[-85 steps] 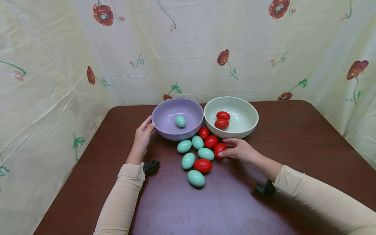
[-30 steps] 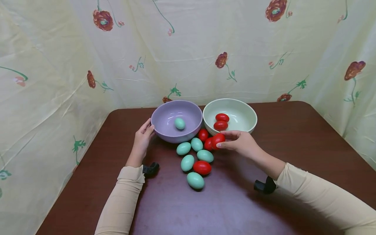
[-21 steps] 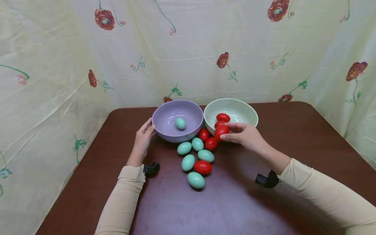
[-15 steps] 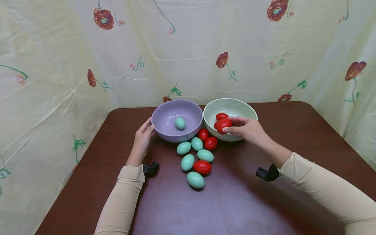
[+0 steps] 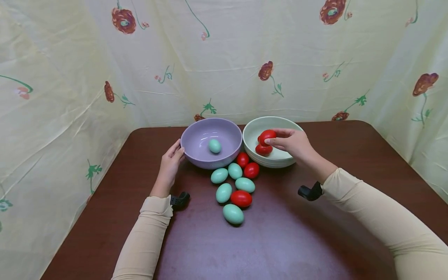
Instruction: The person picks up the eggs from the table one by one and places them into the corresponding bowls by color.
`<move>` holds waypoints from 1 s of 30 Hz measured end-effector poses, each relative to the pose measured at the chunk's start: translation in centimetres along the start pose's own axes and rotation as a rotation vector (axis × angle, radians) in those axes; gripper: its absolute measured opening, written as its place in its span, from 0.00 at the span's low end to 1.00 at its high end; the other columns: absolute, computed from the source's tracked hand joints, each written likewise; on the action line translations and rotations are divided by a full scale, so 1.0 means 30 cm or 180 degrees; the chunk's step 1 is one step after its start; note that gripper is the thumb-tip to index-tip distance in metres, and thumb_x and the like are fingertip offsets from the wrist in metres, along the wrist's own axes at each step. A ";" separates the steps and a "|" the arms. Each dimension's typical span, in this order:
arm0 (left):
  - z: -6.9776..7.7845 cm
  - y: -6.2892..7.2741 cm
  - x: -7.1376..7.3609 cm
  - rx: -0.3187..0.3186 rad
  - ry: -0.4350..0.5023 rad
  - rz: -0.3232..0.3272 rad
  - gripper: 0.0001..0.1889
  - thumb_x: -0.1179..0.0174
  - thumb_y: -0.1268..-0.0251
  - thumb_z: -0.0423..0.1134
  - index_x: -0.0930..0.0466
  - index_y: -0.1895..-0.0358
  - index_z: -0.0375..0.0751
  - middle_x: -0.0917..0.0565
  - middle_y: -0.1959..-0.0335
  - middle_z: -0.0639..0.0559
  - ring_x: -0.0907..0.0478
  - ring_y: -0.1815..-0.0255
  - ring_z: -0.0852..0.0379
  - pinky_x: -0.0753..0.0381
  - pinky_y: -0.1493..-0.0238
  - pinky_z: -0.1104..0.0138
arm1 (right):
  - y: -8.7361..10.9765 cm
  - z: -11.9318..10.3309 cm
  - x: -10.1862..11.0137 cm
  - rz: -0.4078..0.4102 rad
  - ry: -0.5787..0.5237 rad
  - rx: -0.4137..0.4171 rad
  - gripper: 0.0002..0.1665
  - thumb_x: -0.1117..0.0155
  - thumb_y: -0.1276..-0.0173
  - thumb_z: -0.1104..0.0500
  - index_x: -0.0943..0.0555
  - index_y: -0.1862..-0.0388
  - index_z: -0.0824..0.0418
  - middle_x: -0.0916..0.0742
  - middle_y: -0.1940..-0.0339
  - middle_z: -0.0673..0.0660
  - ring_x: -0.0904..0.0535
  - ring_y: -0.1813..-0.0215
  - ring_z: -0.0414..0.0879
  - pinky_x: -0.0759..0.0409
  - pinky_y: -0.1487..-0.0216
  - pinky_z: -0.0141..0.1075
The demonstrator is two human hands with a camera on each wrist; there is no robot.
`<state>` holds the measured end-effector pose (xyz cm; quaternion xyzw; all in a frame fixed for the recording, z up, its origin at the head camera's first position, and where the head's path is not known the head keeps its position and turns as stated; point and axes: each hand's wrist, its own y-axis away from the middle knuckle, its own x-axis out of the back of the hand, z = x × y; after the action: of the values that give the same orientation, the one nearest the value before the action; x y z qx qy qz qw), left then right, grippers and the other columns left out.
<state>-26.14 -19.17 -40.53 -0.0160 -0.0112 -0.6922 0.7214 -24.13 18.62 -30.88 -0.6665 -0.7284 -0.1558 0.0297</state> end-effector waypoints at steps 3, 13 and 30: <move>0.000 0.001 -0.002 -0.0003 0.0007 -0.0010 0.29 0.52 0.20 0.42 0.46 0.21 0.44 0.42 0.20 0.48 0.40 0.22 0.53 0.35 0.24 0.57 | -0.023 0.006 -0.002 0.0018 0.0125 -0.0021 0.39 0.32 0.32 0.48 0.31 0.27 0.60 0.24 0.31 0.60 0.15 0.51 0.34 0.23 0.35 0.35; -0.002 -0.007 0.001 0.0026 -0.0015 -0.0012 0.29 0.53 0.20 0.42 0.46 0.21 0.45 0.42 0.20 0.50 0.40 0.22 0.55 0.35 0.24 0.59 | -0.093 0.014 -0.024 0.0110 0.0124 -0.0049 0.38 0.31 0.33 0.49 0.30 0.27 0.60 0.22 0.32 0.60 0.17 0.39 0.49 0.24 0.32 0.38; -0.002 -0.006 0.006 -0.0021 -0.0025 -0.0013 0.29 0.53 0.20 0.43 0.46 0.21 0.45 0.43 0.20 0.48 0.40 0.21 0.54 0.35 0.24 0.57 | -0.187 0.045 -0.064 0.0281 0.0077 -0.0095 0.36 0.31 0.33 0.51 0.29 0.27 0.58 0.24 0.29 0.63 0.20 0.36 0.58 0.28 0.27 0.43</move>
<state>-26.32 -19.35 -40.59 -0.0210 -0.0118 -0.6936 0.7199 -29.19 16.76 -33.69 -0.6965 -0.6955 -0.1732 0.0353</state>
